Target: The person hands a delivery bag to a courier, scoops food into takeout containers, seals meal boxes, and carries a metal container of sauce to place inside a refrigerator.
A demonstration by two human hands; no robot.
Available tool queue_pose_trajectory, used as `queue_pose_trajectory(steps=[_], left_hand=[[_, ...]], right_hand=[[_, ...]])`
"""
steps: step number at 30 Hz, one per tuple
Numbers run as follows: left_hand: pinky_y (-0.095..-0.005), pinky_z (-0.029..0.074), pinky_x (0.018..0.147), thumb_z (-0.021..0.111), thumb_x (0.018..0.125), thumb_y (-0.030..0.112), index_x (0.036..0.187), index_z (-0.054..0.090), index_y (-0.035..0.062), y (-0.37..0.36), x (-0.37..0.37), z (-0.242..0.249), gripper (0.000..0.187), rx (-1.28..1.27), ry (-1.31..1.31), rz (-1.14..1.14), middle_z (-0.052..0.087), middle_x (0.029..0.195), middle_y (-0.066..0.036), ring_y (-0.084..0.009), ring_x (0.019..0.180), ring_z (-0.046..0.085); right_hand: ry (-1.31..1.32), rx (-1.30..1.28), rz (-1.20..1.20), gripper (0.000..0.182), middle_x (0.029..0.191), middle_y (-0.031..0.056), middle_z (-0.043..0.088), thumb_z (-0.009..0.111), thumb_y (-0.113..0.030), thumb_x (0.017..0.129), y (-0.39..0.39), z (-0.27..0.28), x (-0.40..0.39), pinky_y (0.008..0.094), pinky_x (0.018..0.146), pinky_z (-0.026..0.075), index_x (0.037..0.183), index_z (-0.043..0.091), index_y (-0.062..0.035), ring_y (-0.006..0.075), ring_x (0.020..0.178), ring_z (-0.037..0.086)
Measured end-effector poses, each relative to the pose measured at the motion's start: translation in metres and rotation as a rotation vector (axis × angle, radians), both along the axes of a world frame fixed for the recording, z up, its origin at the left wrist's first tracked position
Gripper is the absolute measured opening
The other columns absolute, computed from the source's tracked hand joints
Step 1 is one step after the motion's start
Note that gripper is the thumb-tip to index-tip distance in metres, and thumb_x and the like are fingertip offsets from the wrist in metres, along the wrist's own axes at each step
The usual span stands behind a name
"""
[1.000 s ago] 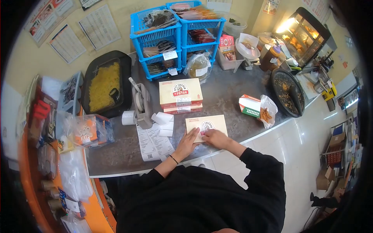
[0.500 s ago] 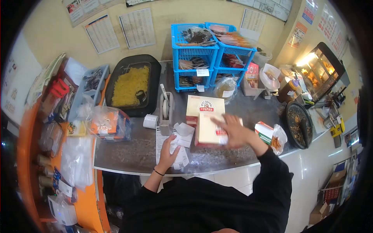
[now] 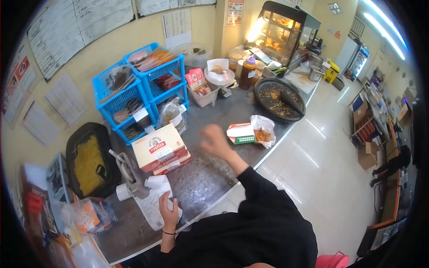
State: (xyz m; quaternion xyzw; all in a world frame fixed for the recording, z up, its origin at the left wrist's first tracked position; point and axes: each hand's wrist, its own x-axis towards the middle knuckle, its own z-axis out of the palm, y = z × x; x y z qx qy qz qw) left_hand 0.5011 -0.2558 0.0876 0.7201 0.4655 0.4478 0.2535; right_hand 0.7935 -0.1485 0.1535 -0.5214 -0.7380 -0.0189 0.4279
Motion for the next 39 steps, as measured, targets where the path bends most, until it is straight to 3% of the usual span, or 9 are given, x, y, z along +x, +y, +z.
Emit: queue_pose_trajectory(steps=[4, 10, 14, 20, 24, 25, 27, 30, 39], left_hand=[[-0.0306, 0.042, 0.077, 0.056, 0.073, 0.003, 0.103, 0.051, -0.0009, 0.001, 0.039, -0.013, 0.031, -0.185, -0.14, -0.178, 0.052, 0.097, -0.014, -0.0241, 0.088, 0.052], [-0.0273, 0.044, 0.078, 0.058, 0.075, 0.005, 0.115, 0.042, 0.0015, 0.027, 0.111, -0.074, 0.044, -0.608, -0.267, -0.403, 0.049, 0.106, -0.013, -0.0185, 0.093, 0.051], [-0.0301, 0.042, 0.081, 0.055, 0.08, 0.015, 0.121, 0.036, 0.0023, 0.041, 0.14, -0.106, 0.047, -0.889, -0.409, -0.398, 0.046, 0.113, -0.015, -0.02, 0.099, 0.049], [-0.0369, 0.033, 0.091, 0.04, 0.086, 0.042, 0.132, 0.014, 0.0068, 0.031, 0.151, -0.068, 0.063, -1.008, -0.677, -0.248, 0.029, 0.129, -0.018, -0.0269, 0.115, 0.035], [-0.0343, 0.037, 0.084, 0.047, 0.083, 0.039, 0.13, 0.015, 0.0066, 0.013, 0.148, -0.049, 0.065, -1.085, -0.5, -0.174, 0.036, 0.12, -0.014, -0.0216, 0.108, 0.039], [-0.0282, 0.041, 0.075, 0.055, 0.081, 0.031, 0.126, 0.021, 0.0057, 0.006, 0.155, -0.06, 0.062, -0.985, -0.494, -0.19, 0.045, 0.104, -0.008, -0.0162, 0.093, 0.046], [-0.0266, 0.043, 0.074, 0.059, 0.078, 0.026, 0.124, 0.021, 0.0019, 0.002, 0.159, -0.076, 0.065, -0.937, -0.512, -0.196, 0.045, 0.108, -0.012, -0.018, 0.094, 0.048], [-0.0261, 0.046, 0.069, 0.063, 0.076, 0.021, 0.122, 0.025, 0.0006, 0.005, 0.155, -0.095, 0.063, -0.953, -0.59, -0.191, 0.049, 0.106, -0.012, -0.0159, 0.088, 0.053], [-0.0253, 0.047, 0.066, 0.062, 0.075, 0.01, 0.106, 0.042, -0.0011, 0.011, 0.147, -0.081, 0.039, -0.911, -0.64, -0.217, 0.057, 0.093, -0.01, -0.0134, 0.082, 0.056]], right_hand=[[-0.438, -0.263, -0.621, 0.041, 0.093, 0.0118, 0.049, 0.063, -0.018, 0.055, -0.04, -0.076, 0.09, 0.0443, 0.075, 0.035, 0.093, 0.052, -0.0092, 0.0287, 0.093, 0.045], [-0.547, -0.253, -0.404, 0.033, 0.085, 0.0089, 0.051, 0.063, -0.021, 0.059, -0.031, -0.099, 0.086, 0.041, 0.071, 0.036, 0.087, 0.052, -0.0086, 0.0258, 0.085, 0.047], [-0.185, -0.32, -0.261, 0.032, 0.078, 0.0126, 0.051, 0.064, -0.022, 0.062, -0.025, -0.072, 0.022, 0.0384, 0.066, 0.041, 0.086, 0.051, -0.0053, 0.0296, 0.078, 0.051], [0.554, -0.265, -0.142, 0.043, 0.088, 0.0124, 0.054, 0.067, -0.027, 0.068, -0.031, -0.04, 0.002, 0.0347, 0.067, 0.045, 0.101, 0.051, -0.003, 0.0251, 0.083, 0.054], [0.677, -0.455, -0.406, 0.046, 0.088, 0.0119, 0.058, 0.063, -0.032, 0.073, -0.068, -0.072, 0.104, 0.0279, 0.066, 0.045, 0.103, 0.051, 0.0, 0.0192, 0.08, 0.055], [0.672, -0.547, -0.497, 0.046, 0.086, 0.0109, 0.058, 0.062, -0.033, 0.074, -0.083, -0.087, 0.118, 0.0274, 0.065, 0.045, 0.103, 0.051, 0.0004, 0.0176, 0.078, 0.055], [0.982, -0.891, -0.377, 0.044, 0.085, 0.0086, 0.058, 0.06, -0.034, 0.076, -0.111, -0.096, 0.119, 0.0267, 0.062, 0.045, 0.102, 0.052, -0.0001, 0.014, 0.074, 0.056], [1.042, -1.053, -0.257, 0.04, 0.083, 0.0056, 0.058, 0.062, -0.028, 0.076, -0.134, -0.09, 0.099, 0.0254, 0.06, 0.046, 0.102, 0.051, -0.0008, 0.0116, 0.069, 0.055], [1.429, -0.805, -0.234, 0.027, 0.084, 0.0053, 0.058, 0.058, 0.003, 0.069, -0.151, -0.124, 0.084, 0.0259, 0.064, 0.047, 0.093, 0.05, -0.0034, 0.0139, 0.073, 0.057]])
